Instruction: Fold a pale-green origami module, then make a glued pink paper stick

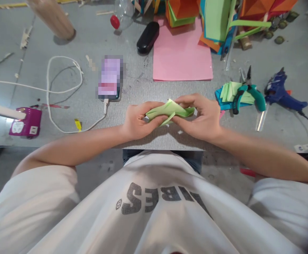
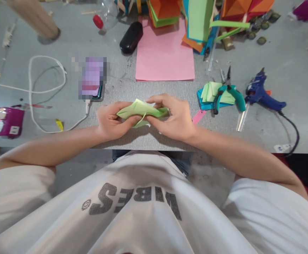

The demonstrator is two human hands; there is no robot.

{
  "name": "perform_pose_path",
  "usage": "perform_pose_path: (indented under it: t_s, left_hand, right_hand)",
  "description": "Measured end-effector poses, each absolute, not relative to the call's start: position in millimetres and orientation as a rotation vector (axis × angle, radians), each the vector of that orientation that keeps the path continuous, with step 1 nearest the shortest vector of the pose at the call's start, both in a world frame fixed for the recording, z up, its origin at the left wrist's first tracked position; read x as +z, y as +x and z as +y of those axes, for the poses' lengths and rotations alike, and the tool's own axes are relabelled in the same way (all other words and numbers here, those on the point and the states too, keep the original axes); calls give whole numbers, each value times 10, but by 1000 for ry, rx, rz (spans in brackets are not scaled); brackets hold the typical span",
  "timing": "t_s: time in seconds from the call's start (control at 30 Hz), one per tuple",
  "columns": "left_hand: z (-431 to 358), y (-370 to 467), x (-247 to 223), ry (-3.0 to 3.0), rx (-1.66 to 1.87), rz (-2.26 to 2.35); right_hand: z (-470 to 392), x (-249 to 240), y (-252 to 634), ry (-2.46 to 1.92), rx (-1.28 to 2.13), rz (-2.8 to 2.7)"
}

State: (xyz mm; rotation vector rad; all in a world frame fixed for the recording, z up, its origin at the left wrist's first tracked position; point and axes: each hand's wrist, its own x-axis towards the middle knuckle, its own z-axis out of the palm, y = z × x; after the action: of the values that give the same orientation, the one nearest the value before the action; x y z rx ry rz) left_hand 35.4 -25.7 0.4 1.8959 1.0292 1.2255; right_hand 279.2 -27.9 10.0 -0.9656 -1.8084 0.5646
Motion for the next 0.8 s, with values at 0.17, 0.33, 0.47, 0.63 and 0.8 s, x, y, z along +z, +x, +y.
perform_pose_path:
  t_s: [0.17, 0.33, 0.47, 0.63, 0.8]
  left_hand:
    - [-246, 320, -5, 1834, 1303, 1069]
    - [-203, 289, -72, 1751, 1403, 1047]
    - [-176, 295, -96, 1698, 1473, 998]
    - [-186, 299, -122, 1597, 1453, 1017]
    - [-181, 351, -152, 1544, 1491, 1082]
  right_hand:
    - [-242, 128, 2891, -906, 670, -1803]
    - [-193, 96, 3010, -980, 710, -1738]
    - [-149, 66, 3020, -974, 704, -1712]
    - [-115, 60, 2987, -906, 796, -1651]
    - [-88, 69, 2864, -840, 1010, -1577]
